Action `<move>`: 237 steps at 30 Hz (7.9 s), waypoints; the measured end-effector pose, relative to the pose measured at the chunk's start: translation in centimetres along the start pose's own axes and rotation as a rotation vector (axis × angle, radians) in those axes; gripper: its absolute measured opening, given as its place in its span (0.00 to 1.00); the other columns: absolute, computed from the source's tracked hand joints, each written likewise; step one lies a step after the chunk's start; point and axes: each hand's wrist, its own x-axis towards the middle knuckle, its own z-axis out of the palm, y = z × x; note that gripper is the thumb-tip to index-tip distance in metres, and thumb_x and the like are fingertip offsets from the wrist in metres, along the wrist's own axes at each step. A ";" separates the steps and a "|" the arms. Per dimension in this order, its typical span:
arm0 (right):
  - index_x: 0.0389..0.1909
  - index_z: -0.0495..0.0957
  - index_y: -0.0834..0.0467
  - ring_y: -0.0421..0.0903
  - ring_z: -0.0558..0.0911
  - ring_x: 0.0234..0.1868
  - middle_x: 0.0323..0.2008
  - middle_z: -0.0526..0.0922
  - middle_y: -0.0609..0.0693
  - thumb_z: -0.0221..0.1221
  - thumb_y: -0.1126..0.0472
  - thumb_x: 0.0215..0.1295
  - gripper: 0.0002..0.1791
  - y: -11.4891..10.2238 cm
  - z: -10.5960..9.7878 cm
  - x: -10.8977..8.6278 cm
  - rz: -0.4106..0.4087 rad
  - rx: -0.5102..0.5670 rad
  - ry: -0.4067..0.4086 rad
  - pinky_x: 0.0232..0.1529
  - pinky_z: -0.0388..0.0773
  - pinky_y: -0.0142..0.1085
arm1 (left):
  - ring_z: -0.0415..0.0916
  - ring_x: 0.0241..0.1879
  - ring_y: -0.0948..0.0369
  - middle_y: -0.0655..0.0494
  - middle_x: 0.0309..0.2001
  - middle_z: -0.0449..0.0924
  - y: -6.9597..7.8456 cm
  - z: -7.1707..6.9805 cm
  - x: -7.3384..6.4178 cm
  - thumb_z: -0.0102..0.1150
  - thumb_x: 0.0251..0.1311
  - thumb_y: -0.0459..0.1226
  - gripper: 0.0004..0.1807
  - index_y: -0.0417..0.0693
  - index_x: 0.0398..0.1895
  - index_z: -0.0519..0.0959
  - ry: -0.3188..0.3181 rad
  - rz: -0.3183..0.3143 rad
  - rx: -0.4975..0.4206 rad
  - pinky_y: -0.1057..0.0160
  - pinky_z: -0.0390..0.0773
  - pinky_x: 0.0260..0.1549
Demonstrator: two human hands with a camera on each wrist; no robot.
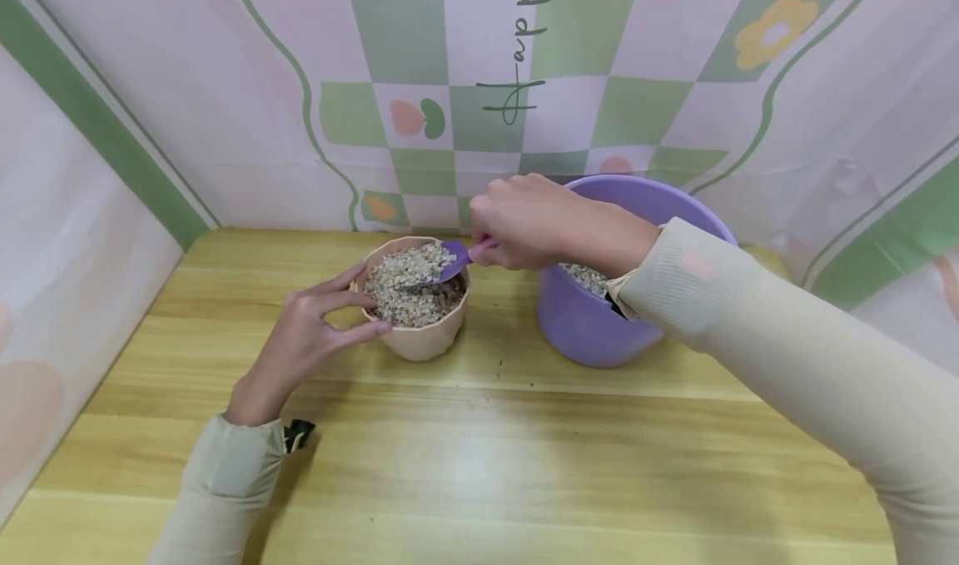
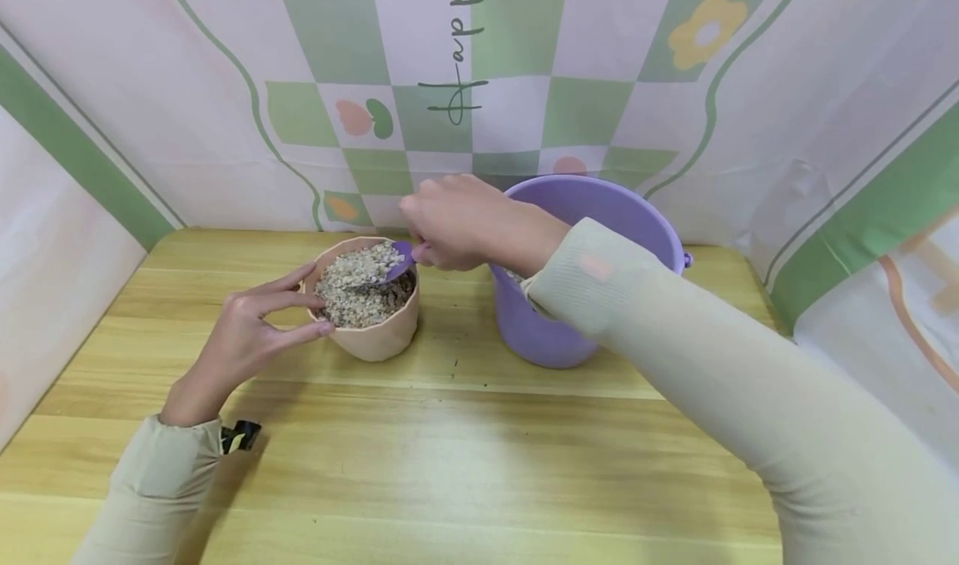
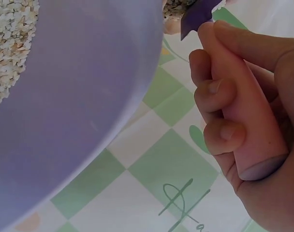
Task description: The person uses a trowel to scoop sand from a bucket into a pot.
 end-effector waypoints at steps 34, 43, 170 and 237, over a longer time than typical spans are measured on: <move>0.26 0.80 0.52 0.51 0.78 0.29 0.26 0.80 0.48 0.63 0.58 0.64 0.07 -0.7 -3.8 -1.9 0.068 -0.168 -0.125 0.33 0.77 0.46 | 0.83 0.48 0.45 0.40 0.62 0.75 -0.4 0.1 0.0 0.81 0.44 0.39 0.13 0.44 0.32 0.89 0.013 0.037 -0.008 0.75 0.68 0.21; 0.23 0.80 0.53 0.49 0.77 0.27 0.24 0.79 0.48 0.63 0.59 0.64 0.09 -0.5 -5.3 -3.0 0.068 -0.151 -0.104 0.31 0.75 0.44 | 0.82 0.52 0.45 0.39 0.61 0.76 -0.3 0.1 0.0 0.82 0.42 0.38 0.15 0.42 0.32 0.89 0.022 0.049 0.000 0.75 0.73 0.36; 0.28 0.87 0.46 0.42 0.79 0.22 0.25 0.84 0.41 0.74 0.51 0.54 0.05 10.2 2.6 -16.4 0.323 -0.025 -0.049 0.23 0.78 0.46 | 0.64 0.70 0.53 0.59 0.78 0.52 10.0 9.3 14.1 0.65 0.50 0.67 0.41 0.58 0.64 0.78 -0.473 0.009 0.038 0.52 0.67 0.67; 0.20 0.81 0.47 0.40 0.73 0.18 0.16 0.76 0.39 0.69 0.55 0.58 0.10 10.0 5.5 -14.5 0.274 -0.004 -0.062 0.22 0.76 0.42 | 0.58 0.73 0.53 0.56 0.77 0.53 9.6 9.9 13.4 0.68 0.52 0.62 0.39 0.54 0.64 0.78 -0.404 0.024 -0.055 0.46 0.59 0.71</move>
